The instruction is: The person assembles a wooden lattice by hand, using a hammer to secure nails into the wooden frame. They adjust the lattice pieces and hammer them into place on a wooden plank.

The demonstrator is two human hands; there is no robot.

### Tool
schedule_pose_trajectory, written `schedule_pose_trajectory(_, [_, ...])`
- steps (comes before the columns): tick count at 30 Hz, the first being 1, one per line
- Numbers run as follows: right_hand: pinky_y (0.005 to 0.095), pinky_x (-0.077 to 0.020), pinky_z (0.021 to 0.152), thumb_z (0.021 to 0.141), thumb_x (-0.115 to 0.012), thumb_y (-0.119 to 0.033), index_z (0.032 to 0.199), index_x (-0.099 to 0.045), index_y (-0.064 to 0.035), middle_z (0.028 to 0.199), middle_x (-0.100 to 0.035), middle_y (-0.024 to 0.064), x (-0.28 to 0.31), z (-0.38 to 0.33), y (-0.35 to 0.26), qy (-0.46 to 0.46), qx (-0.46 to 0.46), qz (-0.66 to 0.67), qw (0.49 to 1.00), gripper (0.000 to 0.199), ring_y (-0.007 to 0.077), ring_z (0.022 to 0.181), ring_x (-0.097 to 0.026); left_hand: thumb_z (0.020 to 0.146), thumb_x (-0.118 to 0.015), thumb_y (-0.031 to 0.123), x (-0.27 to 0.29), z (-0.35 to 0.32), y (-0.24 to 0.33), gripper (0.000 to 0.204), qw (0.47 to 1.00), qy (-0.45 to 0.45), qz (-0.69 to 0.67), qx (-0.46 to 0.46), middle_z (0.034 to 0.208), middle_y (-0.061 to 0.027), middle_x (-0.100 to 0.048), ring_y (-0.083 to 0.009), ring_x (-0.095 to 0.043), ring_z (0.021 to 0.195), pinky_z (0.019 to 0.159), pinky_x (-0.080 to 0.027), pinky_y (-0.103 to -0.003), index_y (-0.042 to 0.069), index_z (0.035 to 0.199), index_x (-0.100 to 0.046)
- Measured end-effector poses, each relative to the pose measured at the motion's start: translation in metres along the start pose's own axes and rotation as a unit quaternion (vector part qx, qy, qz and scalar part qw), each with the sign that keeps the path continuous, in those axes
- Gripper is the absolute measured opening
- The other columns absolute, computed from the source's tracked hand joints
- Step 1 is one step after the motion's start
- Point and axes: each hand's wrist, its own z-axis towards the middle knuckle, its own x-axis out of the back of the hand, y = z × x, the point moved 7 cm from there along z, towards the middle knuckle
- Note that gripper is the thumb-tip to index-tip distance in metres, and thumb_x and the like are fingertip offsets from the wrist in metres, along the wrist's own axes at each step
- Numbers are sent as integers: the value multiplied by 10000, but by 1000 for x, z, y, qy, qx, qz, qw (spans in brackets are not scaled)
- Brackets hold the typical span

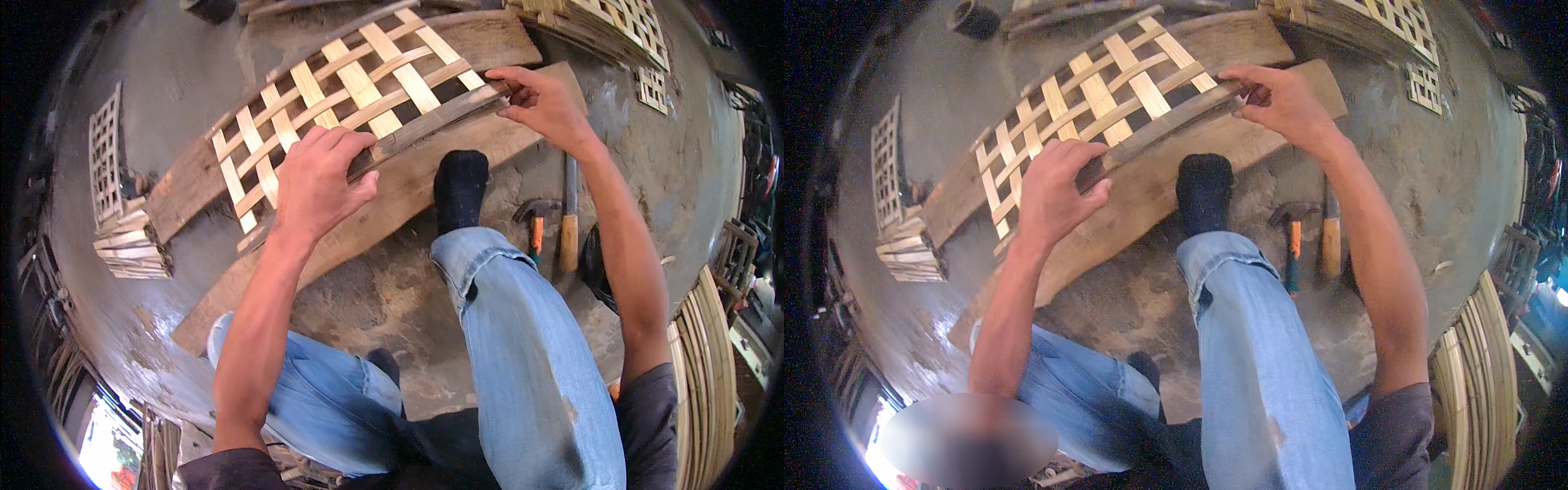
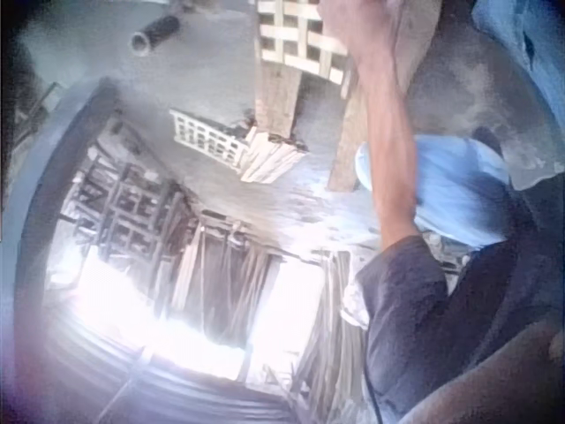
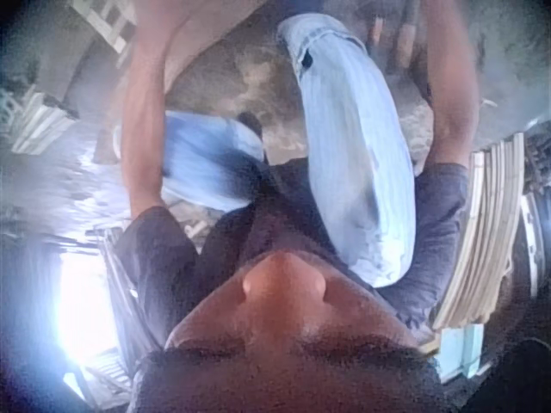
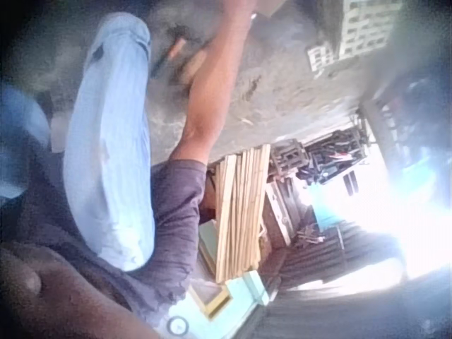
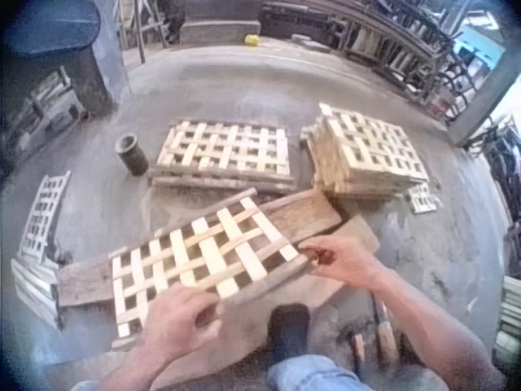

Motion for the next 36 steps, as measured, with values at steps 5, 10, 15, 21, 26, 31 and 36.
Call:
schedule_pose_trajectory(5, [262, -514, 715, 818, -765, -55, 1193, -716, -140, 934, -674, 10, 49, 32, -89, 67, 126, -58, 988, 388, 96, 743, -578, 733, -720, 144, 99, 47, -2, 381, 999, -35, 7, -11, 1011, -132, -692, -312, -647, 969, 884, -515, -401, 50, 1102, -706])
schedule_pose_trajectory(10, [241, -487, 737, 880, -714, -52, 1194, -681, -74, 1018, -611, -16, 65, 76, -143, 100, 242, -136, 955, 317, 71, 827, -567, 833, -647, 183, 159, 93, -39, 388, 993, -120, 0, 21, 1132, -166, -698, -279, -654, 1053, 928, -506, -376, 29, 1187, -686])
schedule_pose_trajectory(15, [340, -527, 778, 877, -744, -154, 1126, -702, -57, 979, -684, 72, 61, 113, -168, 107, 259, -113, 953, 271, 170, 840, -646, 929, -443, 212, 170, 122, -85, 428, 968, -213, -119, 50, 1195, -135, -693, -243, -633, 1087, 995, -476, -396, 46, 1248, -676])
schedule_pose_trajectory(21, [297, -499, 733, 886, -741, -152, 1144, -704, -40, 931, -697, 41, 59, 130, -162, 97, 224, -80, 967, 283, 115, 791, -588, 937, -336, 219, 167, 122, -105, 501, 948, -200, -209, 135, 1285, -93, -649, -219, -592, 1194, 1127, -390, -399, 56, 1299, -643])
schedule_pose_trajectory(26, [261, -515, 770, 885, -734, -91, 1149, -700, -35, 950, -701, 21, 67, 128, -154, 105, 168, -63, 978, 272, 91, 844, -619, 940, -310, 215, 163, 124, -104, 510, 918, -198, -305, 159, 1294, -79, -641, -193, -585, 1199, 1109, -417, -381, 92, 1306, -642])
schedule_pose_trajectory(31, [246, -522, 788, 875, -730, -42, 1170, -680, -26, 987, -696, 4, 89, 104, -146, 102, 119, 1, 988, 300, 75, 879, -635, 911, -420, 335, 178, 119, -65, 504, 894, -231, -354, 145, 1220, -78, -649, -172, -579, 1161, 980, -479, -374, 111, 1318, -615])
schedule_pose_trajectory(36, [293, -589, 877, 938, -688, -162, 1200, -648, -17, 1094, -689, 51, 106, 86, -149, 90, 173, 67, 979, 302, 153, 995, -678, 859, -551, 440, 186, 118, -41, 601, 867, -270, -402, 115, 1208, -114, -639, -189, -594, 1126, 915, -518, -355, 73, 1334, -570])
